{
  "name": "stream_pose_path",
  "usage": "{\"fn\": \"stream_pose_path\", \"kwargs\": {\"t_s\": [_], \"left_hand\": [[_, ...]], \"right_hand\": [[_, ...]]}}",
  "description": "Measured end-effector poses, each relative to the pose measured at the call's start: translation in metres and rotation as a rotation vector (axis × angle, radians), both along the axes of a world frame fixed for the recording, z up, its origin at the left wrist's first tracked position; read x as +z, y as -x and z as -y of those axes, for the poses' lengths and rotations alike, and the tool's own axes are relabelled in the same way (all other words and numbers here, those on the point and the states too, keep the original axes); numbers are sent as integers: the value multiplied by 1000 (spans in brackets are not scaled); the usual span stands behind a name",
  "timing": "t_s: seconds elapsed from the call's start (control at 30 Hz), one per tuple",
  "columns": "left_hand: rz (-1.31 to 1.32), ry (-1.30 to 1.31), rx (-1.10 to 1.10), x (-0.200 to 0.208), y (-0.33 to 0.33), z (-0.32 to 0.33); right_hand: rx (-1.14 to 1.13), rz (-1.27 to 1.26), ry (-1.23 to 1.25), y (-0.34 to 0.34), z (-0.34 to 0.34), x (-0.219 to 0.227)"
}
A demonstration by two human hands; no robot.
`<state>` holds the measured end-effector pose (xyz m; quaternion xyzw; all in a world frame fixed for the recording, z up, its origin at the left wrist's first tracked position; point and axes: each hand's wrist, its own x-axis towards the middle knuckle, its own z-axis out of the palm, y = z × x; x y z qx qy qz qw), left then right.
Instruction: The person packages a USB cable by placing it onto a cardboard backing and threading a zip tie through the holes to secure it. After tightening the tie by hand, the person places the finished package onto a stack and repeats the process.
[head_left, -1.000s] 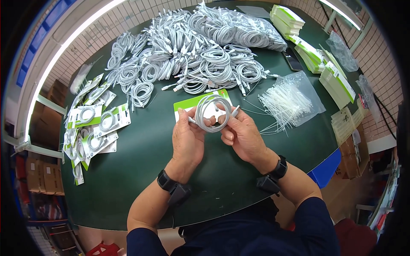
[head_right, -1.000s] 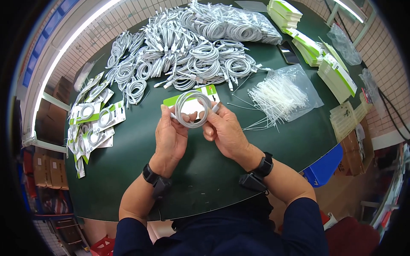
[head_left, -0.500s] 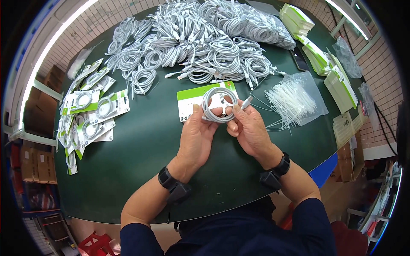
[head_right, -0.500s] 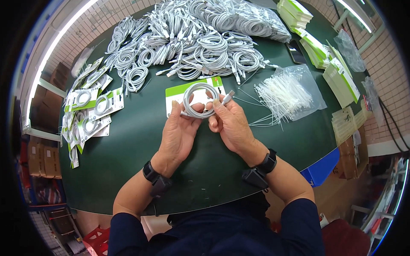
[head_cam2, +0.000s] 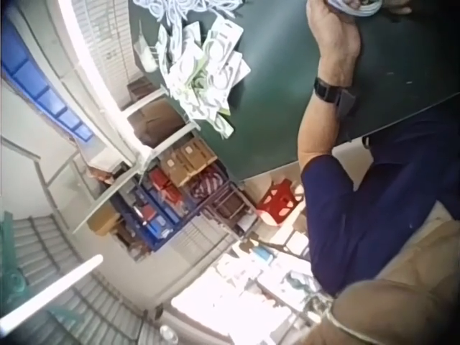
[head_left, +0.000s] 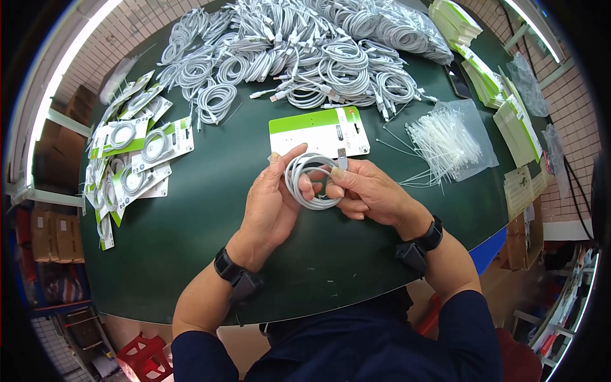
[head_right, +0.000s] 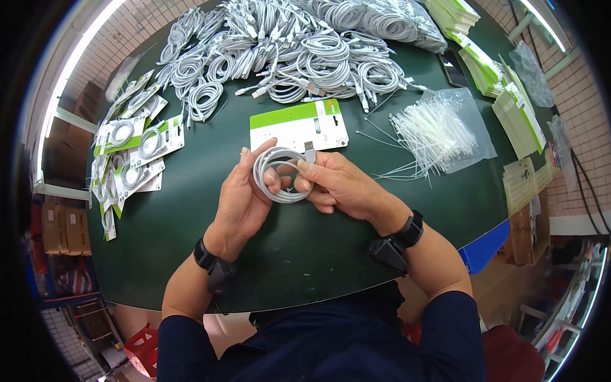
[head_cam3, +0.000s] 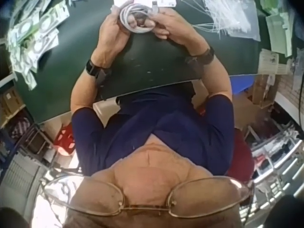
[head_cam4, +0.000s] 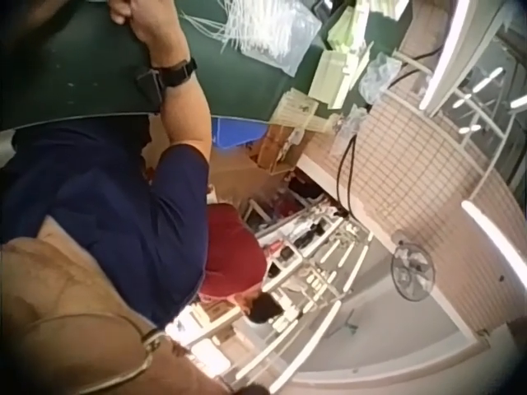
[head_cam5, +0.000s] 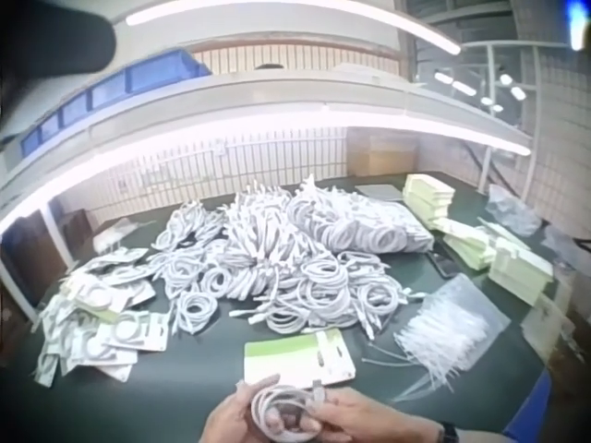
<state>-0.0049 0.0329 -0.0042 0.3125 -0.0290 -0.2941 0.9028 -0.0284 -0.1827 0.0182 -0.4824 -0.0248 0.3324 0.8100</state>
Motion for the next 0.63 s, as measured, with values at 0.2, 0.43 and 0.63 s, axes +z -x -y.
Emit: {"fn": "stream_pose_path", "kwargs": {"t_s": [0.2,0.43,0.63], "left_hand": [[-17,-264,18,15,9,0],[102,-524,122,9,7,0],[3,-116,142,2,-5,-16]], "right_hand": [[61,4,62,4,0,-1],[-241,-48,30,4,-18,-10],[-21,148,157,7,-18,-1]]}}
